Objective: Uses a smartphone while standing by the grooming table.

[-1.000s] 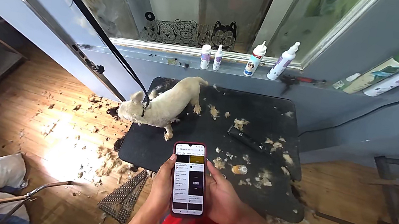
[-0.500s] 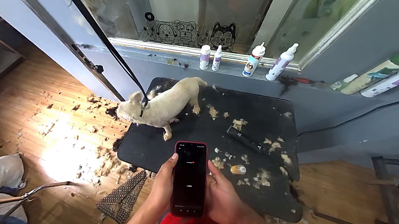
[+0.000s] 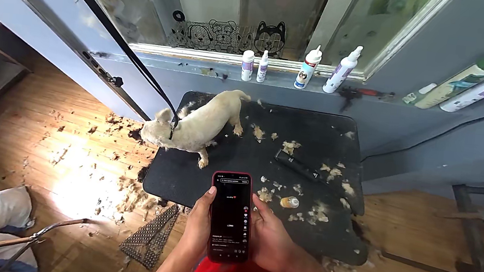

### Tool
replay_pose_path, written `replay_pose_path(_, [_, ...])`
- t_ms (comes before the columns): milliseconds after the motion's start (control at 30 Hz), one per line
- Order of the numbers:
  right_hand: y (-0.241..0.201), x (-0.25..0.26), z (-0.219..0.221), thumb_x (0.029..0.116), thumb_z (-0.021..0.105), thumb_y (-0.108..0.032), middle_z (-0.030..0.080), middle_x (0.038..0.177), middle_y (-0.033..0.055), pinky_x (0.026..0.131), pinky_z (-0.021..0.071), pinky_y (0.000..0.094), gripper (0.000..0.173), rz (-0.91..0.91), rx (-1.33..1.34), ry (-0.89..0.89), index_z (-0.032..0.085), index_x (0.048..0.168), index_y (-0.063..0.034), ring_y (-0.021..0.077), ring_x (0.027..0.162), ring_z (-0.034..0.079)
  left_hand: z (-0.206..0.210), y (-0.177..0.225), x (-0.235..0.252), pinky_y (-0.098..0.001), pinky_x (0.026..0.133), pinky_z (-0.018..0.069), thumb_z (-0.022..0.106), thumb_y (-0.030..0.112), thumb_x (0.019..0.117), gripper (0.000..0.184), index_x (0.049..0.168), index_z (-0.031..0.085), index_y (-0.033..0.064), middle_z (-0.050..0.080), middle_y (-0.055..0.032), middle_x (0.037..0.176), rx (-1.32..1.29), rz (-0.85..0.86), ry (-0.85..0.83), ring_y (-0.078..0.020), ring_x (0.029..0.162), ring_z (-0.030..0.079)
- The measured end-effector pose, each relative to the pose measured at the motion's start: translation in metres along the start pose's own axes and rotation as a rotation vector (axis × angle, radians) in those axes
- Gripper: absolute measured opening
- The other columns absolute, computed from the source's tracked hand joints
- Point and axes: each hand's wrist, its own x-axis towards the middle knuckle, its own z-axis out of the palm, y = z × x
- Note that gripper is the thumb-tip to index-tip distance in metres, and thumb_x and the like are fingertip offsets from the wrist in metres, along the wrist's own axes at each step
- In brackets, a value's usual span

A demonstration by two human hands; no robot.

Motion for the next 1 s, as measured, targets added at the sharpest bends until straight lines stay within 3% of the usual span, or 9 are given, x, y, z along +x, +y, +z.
replay_pose_path(1000, [-0.0015,-0.0008,-0.0004,0.1021,0.024,-0.071,0.055,0.145,0.0218,0.102,0.0483,0.0675,0.077,0.010,0.007,0.007,0.047,0.151,-0.0155,0.0415,0.132,0.055,-0.0005,-0.0013,0.0002,-0.0467,0.095,0.0592,0.025,0.040,0.1105,0.057,0.131,0.058,-0.0013,0.071,-0.0233,0.112,0.015,0.007,-0.022,-0.0285,0.104,0.072])
